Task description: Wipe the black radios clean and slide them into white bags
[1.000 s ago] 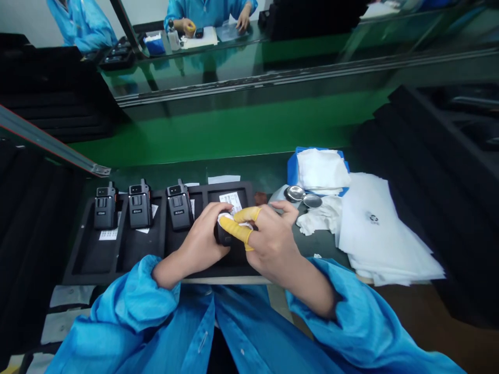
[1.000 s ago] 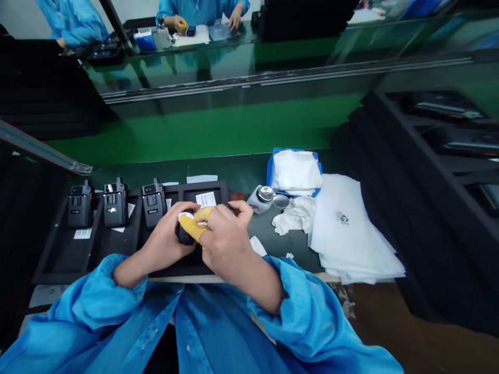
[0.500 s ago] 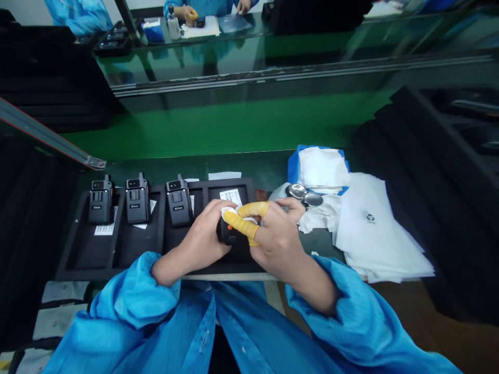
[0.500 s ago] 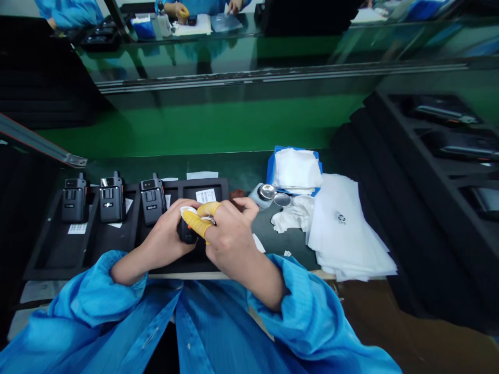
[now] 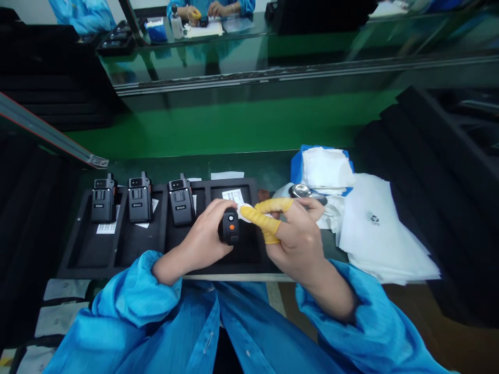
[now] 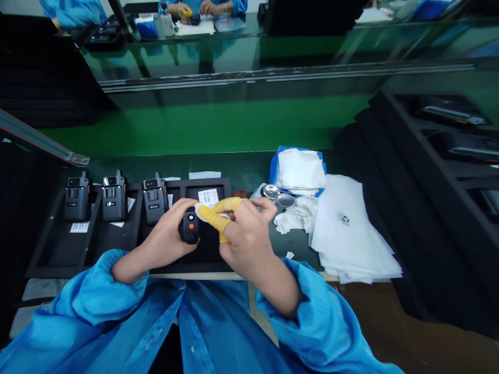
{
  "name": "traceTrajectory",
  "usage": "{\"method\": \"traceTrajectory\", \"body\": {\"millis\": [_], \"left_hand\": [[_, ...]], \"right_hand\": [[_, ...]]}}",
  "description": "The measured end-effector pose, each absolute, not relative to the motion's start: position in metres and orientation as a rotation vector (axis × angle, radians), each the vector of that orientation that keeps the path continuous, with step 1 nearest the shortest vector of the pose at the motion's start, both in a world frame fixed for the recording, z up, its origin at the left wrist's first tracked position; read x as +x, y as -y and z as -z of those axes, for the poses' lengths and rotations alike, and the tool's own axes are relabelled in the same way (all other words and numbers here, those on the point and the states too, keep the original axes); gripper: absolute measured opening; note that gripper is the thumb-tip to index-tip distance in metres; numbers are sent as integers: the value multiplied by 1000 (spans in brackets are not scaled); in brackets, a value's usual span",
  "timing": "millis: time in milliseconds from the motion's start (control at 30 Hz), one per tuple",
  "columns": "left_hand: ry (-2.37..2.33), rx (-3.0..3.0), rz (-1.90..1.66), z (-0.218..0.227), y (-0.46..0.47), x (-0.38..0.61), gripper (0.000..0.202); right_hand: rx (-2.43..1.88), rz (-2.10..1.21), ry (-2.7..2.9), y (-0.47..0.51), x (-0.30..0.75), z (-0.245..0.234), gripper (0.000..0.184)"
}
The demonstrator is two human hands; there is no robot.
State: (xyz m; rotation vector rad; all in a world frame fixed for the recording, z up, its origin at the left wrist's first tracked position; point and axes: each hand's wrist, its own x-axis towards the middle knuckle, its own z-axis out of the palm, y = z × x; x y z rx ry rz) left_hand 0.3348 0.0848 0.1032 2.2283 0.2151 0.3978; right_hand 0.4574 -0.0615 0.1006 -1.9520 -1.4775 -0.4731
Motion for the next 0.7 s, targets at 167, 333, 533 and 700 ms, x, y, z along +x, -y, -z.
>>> {"method": "traceTrajectory", "body": {"millis": [167,333,533,700], "left_hand": [[-212,2229,-398,-102,-84,335,55],[-208,2228,-389,-101,-83,333,57],[-249,2247,-398,-102,-84,333,58],[-236,2244,-390,-103,-85,333,57]], "right_hand": [[-1886,504,1595,49,445,-106,33],[-1867,522,1629,54,444,-107,33],[-1922,537,1574,65,455,-100,31],[-1959,593,1488,60,452,-99,36]]}}
